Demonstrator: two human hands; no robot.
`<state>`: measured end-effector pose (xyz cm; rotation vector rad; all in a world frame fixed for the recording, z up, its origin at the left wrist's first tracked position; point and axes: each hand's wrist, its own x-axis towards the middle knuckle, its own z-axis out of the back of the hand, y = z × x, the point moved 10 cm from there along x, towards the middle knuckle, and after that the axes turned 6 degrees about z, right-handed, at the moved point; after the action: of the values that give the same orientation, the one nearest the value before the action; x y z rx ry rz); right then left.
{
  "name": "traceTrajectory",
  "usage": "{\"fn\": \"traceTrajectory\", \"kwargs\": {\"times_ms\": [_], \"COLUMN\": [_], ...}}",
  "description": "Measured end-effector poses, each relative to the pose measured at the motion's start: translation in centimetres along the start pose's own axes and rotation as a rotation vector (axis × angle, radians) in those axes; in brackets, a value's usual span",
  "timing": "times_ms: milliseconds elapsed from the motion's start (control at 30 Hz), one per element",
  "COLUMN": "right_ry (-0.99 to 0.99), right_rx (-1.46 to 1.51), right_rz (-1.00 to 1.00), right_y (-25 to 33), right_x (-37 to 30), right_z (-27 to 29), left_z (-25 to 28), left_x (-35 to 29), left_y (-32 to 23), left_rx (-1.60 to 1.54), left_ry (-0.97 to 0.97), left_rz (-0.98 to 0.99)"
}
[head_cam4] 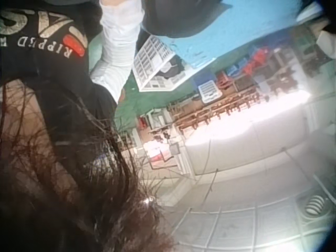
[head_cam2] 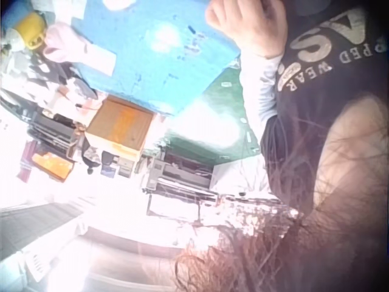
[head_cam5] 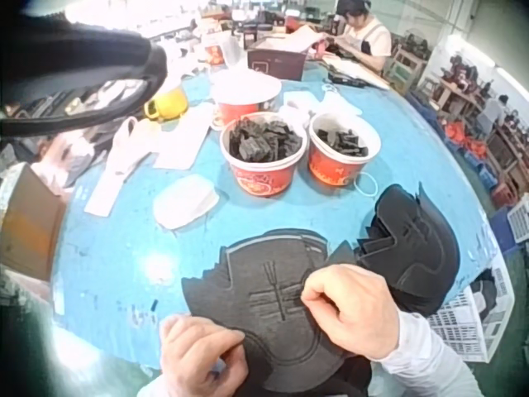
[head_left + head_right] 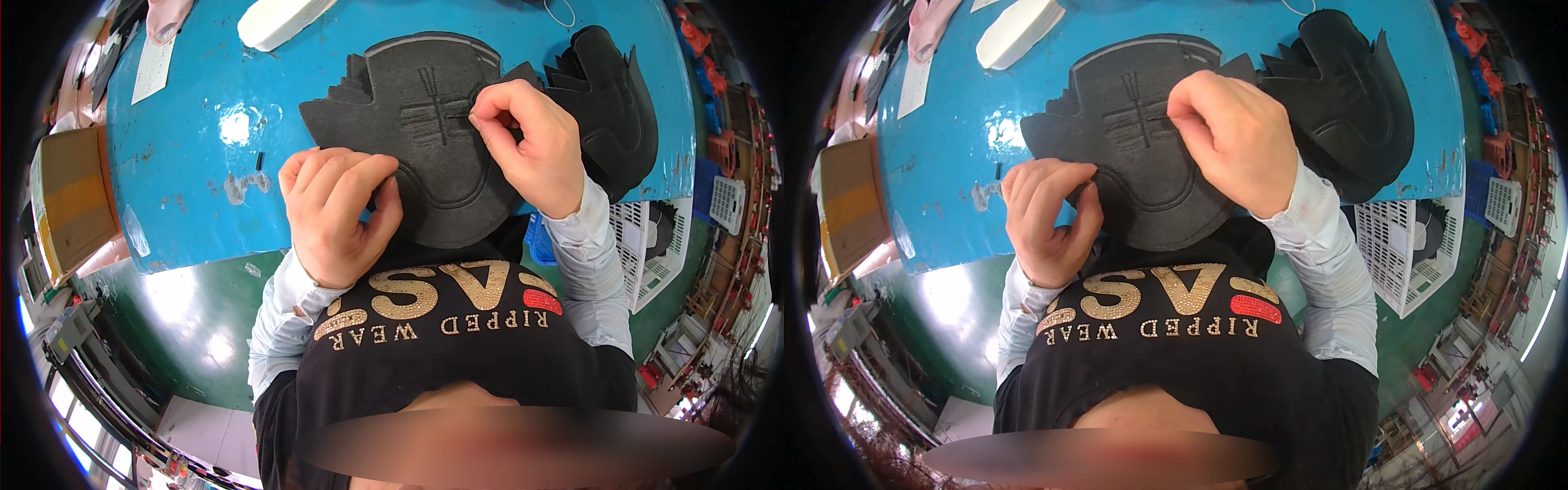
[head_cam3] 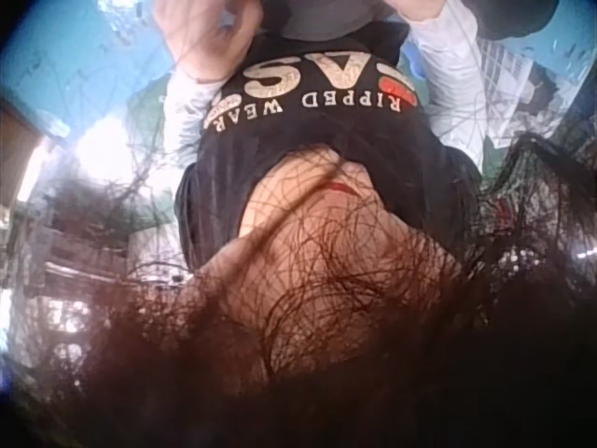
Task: The person sews black shoe upper components together by hand with a needle and thread at a workbench.
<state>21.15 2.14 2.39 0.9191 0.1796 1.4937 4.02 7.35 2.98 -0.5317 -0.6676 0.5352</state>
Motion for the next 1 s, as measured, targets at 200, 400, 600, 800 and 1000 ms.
{"fn": "traceTrajectory", "kwargs": {"times_ms": [200,400,600,800,1000], "right_ry": [0.070,0.014,-0.021,-0.028,-0.148], "right_rx": [-0.099,-0.079,-0.237,-0.271,0.552], "right_rz": [0.069,0.123,0.213,0.204,-0.194], "right_y": [0.9,1.0,1.7,1.0,1.6], "right_x": [0.6,0.5,-0.6,-0.8,-3.9], "right_z": [-0.3,-0.1,0.3,0.1,0.0], "left_z": [-2.0,-5.0,-5.1,-4.2,-1.5], "left_x": [2.4,3.3,3.2,3.3,0.2], "left_y": [-2.8,-3.2,-3.6,-3.5,0.0], "left_rx": [0.198,0.420,0.460,0.428,-0.540], "left_ry": [0.075,0.181,0.158,0.126,0.073], "left_rz": [-0.110,-0.166,-0.191,-0.159,0.176]}}
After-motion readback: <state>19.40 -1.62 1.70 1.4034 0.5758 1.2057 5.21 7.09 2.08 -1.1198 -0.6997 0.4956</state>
